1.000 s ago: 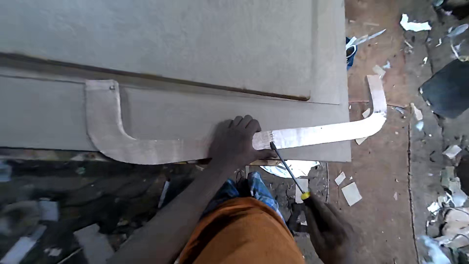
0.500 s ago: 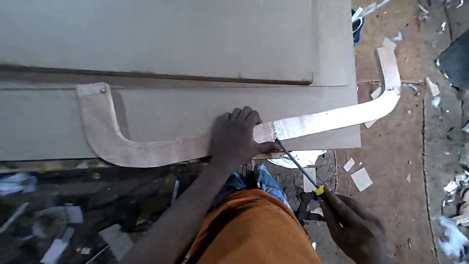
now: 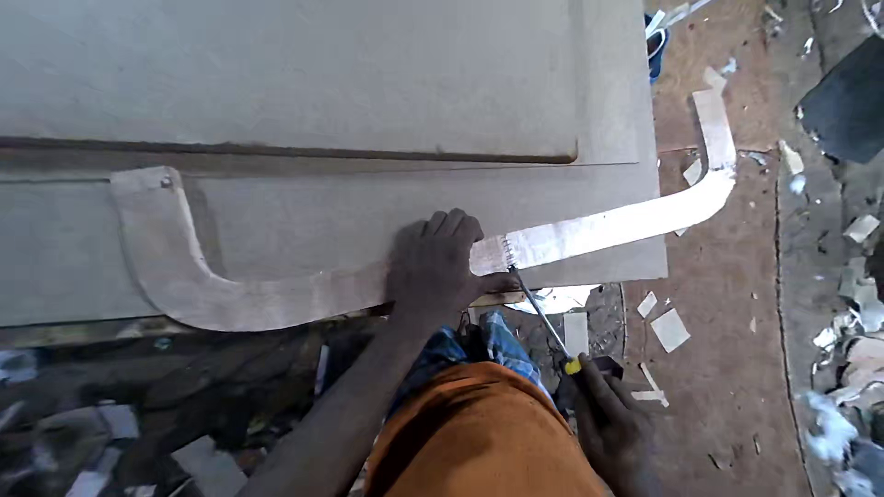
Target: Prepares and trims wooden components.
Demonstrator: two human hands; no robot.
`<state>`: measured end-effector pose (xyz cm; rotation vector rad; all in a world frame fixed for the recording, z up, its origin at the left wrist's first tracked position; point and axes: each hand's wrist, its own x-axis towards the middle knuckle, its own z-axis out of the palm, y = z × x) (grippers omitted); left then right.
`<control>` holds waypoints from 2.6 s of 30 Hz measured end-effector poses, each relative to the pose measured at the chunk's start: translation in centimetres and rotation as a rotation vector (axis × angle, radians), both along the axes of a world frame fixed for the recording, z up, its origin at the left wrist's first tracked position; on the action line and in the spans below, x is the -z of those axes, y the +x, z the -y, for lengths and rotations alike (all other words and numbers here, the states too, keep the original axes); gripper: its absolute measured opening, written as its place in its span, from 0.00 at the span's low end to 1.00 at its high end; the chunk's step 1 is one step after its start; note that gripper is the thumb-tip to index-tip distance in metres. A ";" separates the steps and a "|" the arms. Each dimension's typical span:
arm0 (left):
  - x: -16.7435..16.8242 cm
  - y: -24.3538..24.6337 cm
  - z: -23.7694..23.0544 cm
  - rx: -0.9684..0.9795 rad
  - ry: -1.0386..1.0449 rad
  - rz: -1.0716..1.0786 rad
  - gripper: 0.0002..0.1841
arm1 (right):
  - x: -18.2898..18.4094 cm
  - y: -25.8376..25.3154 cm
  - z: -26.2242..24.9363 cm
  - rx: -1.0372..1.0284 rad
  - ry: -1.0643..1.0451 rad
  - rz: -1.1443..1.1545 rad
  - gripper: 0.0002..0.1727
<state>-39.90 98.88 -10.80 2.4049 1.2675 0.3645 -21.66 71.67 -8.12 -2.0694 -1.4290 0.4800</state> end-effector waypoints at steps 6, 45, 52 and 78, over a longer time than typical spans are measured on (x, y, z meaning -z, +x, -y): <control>-0.3 0.0 0.0 -0.026 -0.040 -0.023 0.45 | 1.1 -0.6 -0.8 0.216 -0.150 -1.067 0.23; -3.6 -4.3 3.1 0.208 -0.878 0.752 0.26 | -2.6 1.7 -0.3 -0.047 0.009 -0.583 0.17; -4.3 -5.4 2.1 -0.049 -0.954 0.920 0.21 | -4.0 2.1 -0.4 -0.046 -0.026 -0.566 0.18; -0.9 7.8 3.0 1.096 0.056 0.662 0.34 | -13.5 5.4 -5.7 -0.308 -0.252 0.422 0.17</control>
